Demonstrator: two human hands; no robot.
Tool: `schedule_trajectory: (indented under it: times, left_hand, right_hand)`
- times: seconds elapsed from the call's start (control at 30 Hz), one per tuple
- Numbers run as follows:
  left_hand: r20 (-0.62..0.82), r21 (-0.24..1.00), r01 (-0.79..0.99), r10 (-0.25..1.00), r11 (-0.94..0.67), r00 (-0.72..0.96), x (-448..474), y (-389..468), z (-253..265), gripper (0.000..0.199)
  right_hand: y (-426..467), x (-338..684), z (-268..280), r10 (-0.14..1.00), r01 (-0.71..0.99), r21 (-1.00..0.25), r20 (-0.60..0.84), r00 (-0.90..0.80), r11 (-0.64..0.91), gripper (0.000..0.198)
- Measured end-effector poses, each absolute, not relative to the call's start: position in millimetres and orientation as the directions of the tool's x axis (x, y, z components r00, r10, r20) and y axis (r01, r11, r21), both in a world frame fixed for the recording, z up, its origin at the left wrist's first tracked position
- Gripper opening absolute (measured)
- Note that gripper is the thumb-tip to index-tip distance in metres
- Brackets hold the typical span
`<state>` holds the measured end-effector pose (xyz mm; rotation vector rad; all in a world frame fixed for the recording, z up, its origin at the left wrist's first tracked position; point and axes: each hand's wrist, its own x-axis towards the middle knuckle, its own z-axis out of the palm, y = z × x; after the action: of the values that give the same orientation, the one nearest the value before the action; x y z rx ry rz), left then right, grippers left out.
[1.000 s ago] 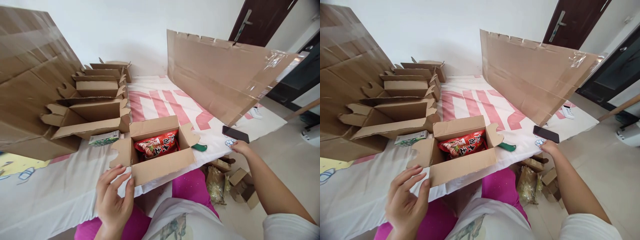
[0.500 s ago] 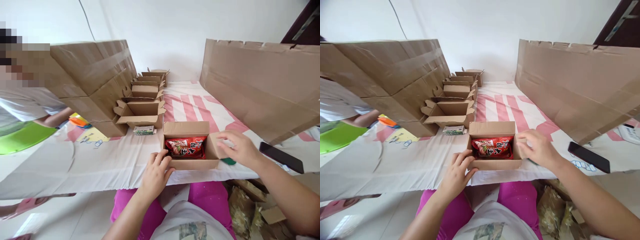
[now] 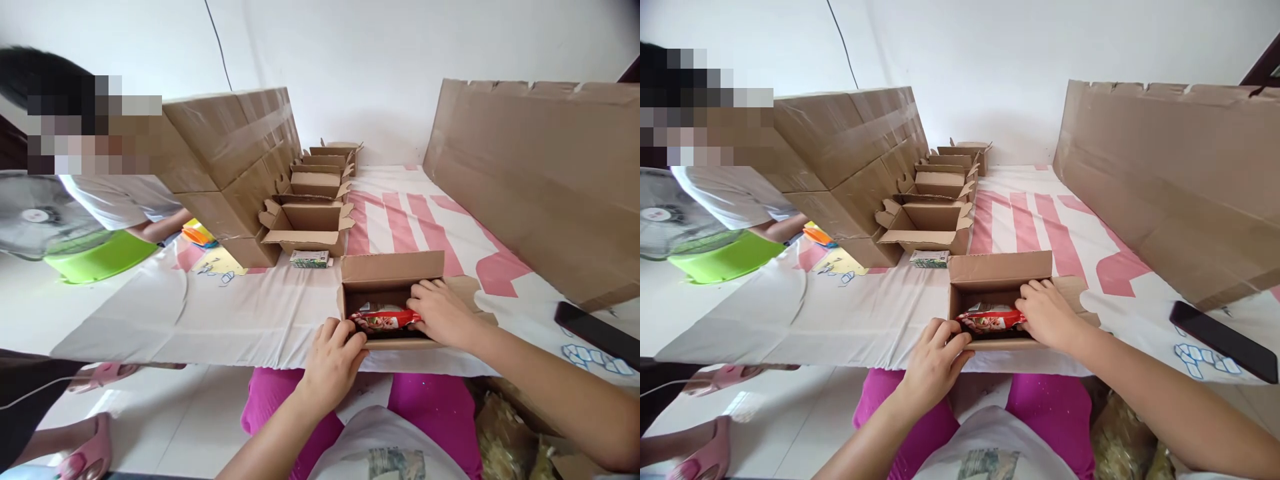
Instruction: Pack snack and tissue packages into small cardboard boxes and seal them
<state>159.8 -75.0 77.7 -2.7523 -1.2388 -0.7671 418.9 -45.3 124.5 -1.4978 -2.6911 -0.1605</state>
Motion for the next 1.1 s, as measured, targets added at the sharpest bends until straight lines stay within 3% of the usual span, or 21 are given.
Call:
schedule_trajectory:
  times: [0.13,0.27,0.33,0.43,0.6,0.7,0.8,0.87,0.97,1.1]
  left_hand:
    - [0.462,0.195,0.703,0.696,-0.684,0.549,155.5,-72.8,76.7,0.009]
    - [0.440,0.284,0.673,0.717,-0.683,0.541,139.5,-62.8,86.6,0.008]
    - [0.396,0.334,0.642,0.721,-0.690,0.569,123.7,-57.5,98.0,0.009]
    - [0.333,0.338,0.638,0.722,-0.692,0.606,88.5,-49.9,117.9,0.010]
    - [0.304,0.183,0.787,0.795,-0.589,0.524,12.9,-20.2,122.3,0.015]
    - [0.396,0.078,0.886,0.830,-0.457,0.393,-20.0,11.5,103.4,0.016]
    - [0.518,0.123,0.927,0.820,-0.353,0.244,-26.5,37.7,83.3,0.017]
    - [0.574,0.187,0.934,0.806,-0.304,0.148,-15.5,43.8,73.5,0.031]
    - [0.695,0.231,0.946,0.719,-0.229,0.004,14.9,31.8,61.8,0.049]
    - [0.903,0.198,0.932,0.426,-0.305,-0.052,65.0,-10.3,42.3,0.051]
  right_hand:
    - [-53.9,435.7,136.2,0.843,0.830,-0.247,0.357,-0.402,0.500,0.007]
    - [-68.2,461.4,160.5,0.803,0.724,-0.603,0.585,0.115,0.335,0.028]
    - [-76.4,472.3,170.6,0.699,0.672,-0.684,0.628,0.342,0.285,0.035]
    - [-86.7,483.5,173.8,0.621,0.660,-0.723,0.616,0.484,0.203,0.039]
    - [-90.6,497.2,146.4,0.726,0.622,-0.777,0.483,0.489,0.098,0.042]
    - [-85.9,499.2,127.5,0.794,0.621,-0.782,0.404,0.453,0.043,0.036]
    - [-80.2,489.2,117.5,0.866,0.691,-0.721,0.376,0.329,0.050,0.032]
    - [-77.5,477.9,112.7,0.916,0.711,-0.694,0.350,0.196,0.113,0.031]
    - [-74.8,461.7,100.8,0.957,0.715,-0.669,0.289,0.002,0.200,0.023]
    - [-70.1,451.5,76.5,0.976,0.728,-0.657,0.202,-0.078,0.194,0.015]
